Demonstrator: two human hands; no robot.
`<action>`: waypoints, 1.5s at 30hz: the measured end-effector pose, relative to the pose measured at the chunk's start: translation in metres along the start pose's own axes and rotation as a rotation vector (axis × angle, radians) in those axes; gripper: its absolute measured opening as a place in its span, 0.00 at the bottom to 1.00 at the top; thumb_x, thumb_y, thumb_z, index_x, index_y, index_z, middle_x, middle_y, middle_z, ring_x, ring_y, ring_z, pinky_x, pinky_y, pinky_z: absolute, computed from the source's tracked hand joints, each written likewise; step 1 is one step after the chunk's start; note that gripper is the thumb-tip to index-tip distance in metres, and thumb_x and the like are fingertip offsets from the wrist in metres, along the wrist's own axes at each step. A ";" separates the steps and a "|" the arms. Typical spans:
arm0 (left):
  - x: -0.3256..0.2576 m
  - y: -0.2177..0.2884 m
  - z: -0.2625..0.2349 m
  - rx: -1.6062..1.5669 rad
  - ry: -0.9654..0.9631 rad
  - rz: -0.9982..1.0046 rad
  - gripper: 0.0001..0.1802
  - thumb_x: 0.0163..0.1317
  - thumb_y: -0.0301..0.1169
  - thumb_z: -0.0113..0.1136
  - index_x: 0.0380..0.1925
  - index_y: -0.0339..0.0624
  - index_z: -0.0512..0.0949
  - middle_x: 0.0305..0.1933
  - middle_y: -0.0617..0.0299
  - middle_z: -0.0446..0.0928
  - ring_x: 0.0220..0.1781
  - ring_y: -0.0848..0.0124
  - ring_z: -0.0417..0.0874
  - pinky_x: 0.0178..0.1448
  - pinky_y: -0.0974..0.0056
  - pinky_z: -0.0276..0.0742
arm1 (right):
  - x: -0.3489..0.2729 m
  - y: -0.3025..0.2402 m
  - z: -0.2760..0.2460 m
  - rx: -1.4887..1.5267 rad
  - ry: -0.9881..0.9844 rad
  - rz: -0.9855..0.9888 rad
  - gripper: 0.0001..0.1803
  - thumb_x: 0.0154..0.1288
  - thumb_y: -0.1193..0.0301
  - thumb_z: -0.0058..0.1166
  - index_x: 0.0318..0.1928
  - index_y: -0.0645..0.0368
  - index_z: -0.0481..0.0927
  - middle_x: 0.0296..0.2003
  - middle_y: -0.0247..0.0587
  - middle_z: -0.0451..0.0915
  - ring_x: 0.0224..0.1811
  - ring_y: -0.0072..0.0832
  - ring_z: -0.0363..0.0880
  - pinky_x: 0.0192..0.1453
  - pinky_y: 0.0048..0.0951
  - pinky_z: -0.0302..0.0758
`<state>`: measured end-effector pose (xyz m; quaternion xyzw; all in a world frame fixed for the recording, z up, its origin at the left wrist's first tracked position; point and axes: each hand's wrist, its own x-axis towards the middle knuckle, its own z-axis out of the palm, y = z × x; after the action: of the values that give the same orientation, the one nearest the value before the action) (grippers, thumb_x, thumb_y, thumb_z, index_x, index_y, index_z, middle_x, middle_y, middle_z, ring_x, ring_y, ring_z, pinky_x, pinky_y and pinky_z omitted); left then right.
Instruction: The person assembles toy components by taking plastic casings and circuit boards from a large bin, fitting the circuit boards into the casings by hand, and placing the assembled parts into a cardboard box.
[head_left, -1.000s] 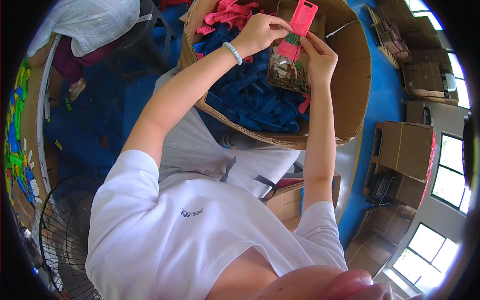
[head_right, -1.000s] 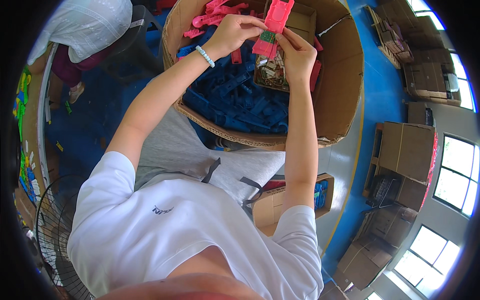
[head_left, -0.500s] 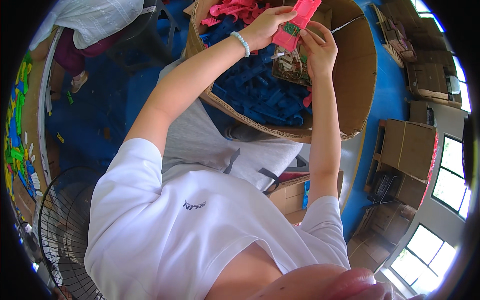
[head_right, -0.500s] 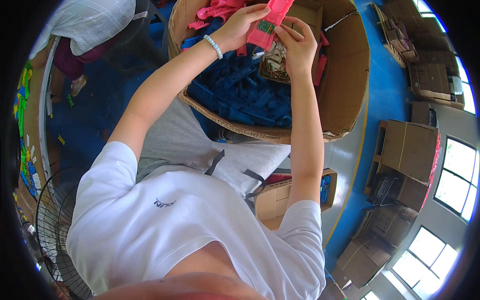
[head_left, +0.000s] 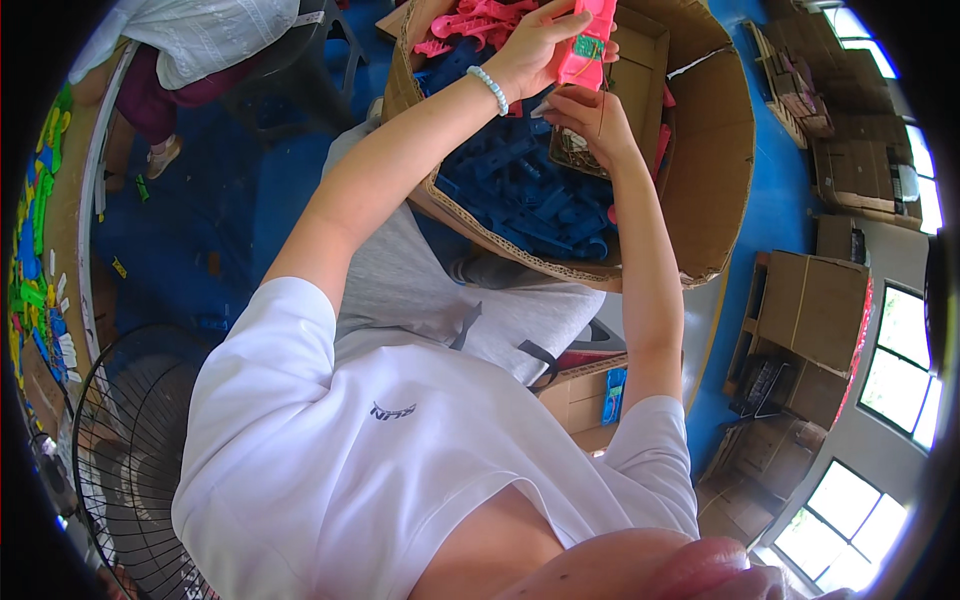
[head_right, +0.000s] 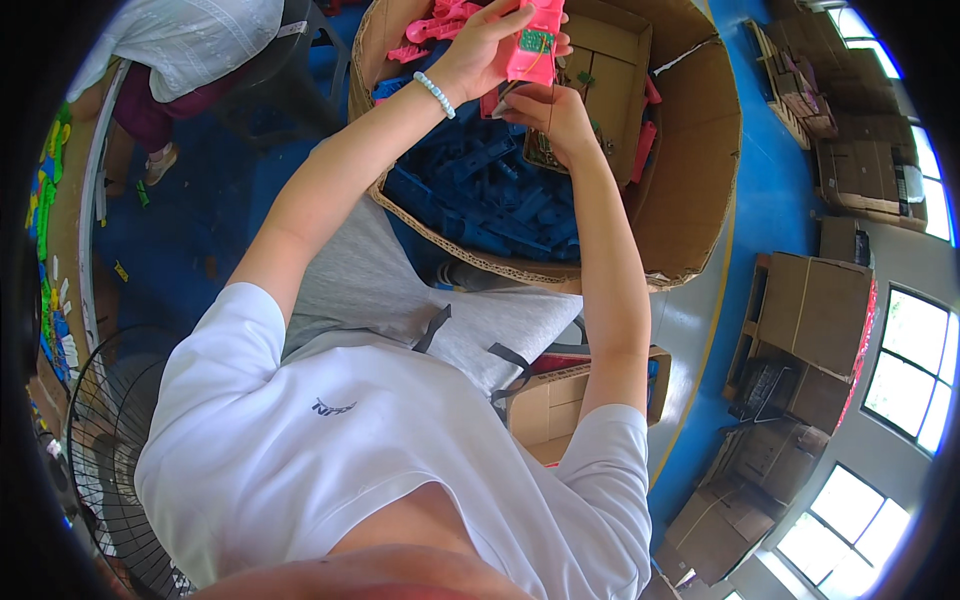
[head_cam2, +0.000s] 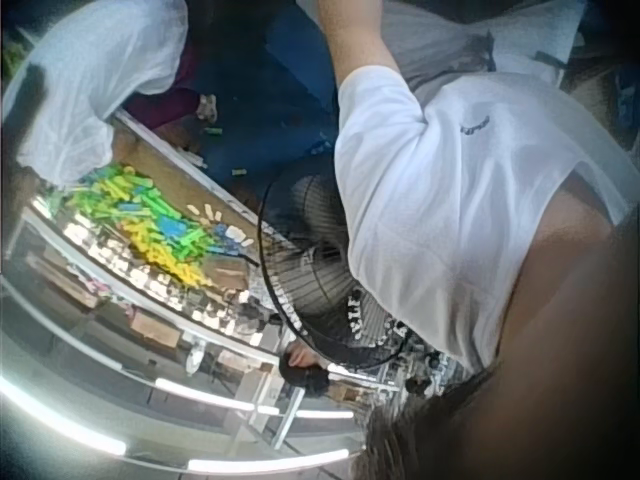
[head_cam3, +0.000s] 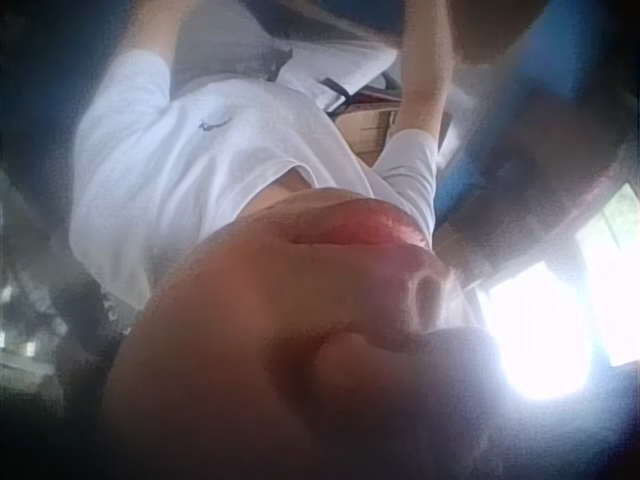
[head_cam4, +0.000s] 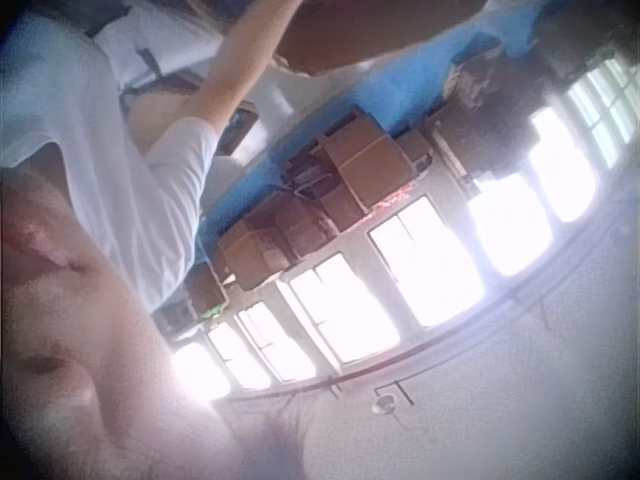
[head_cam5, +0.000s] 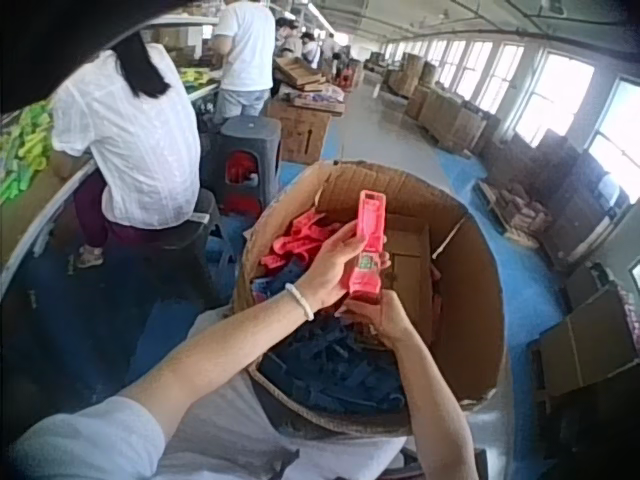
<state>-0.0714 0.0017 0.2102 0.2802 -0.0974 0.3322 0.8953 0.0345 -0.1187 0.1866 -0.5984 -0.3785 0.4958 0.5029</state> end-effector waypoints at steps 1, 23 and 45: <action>-0.001 0.000 0.001 0.010 -0.001 -0.006 0.24 0.66 0.32 0.58 0.61 0.43 0.68 0.49 0.56 0.78 0.45 0.62 0.83 0.53 0.55 0.82 | 0.002 0.004 -0.005 0.059 0.032 -0.024 0.12 0.60 0.74 0.61 0.43 0.68 0.81 0.35 0.40 0.83 0.35 0.27 0.82 0.40 0.24 0.78; -0.015 -0.013 0.015 0.505 0.140 -0.455 0.21 0.73 0.43 0.46 0.56 0.39 0.70 0.34 0.60 0.76 0.24 0.73 0.79 0.30 0.65 0.80 | -0.023 -0.054 -0.030 -0.891 0.970 -1.128 0.06 0.56 0.81 0.61 0.35 0.63 0.85 0.31 0.41 0.84 0.34 0.33 0.82 0.39 0.28 0.79; -0.022 -0.011 0.019 0.449 0.014 -0.468 0.18 0.73 0.44 0.44 0.49 0.41 0.71 0.34 0.59 0.77 0.26 0.71 0.80 0.29 0.65 0.80 | -0.005 -0.035 -0.036 -0.515 0.720 -0.778 0.13 0.57 0.82 0.58 0.45 0.62 0.84 0.44 0.45 0.83 0.46 0.31 0.82 0.50 0.28 0.76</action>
<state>-0.0802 -0.0277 0.2131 0.4832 0.0517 0.1324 0.8639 0.0703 -0.1246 0.2223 -0.6491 -0.4836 -0.0676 0.5833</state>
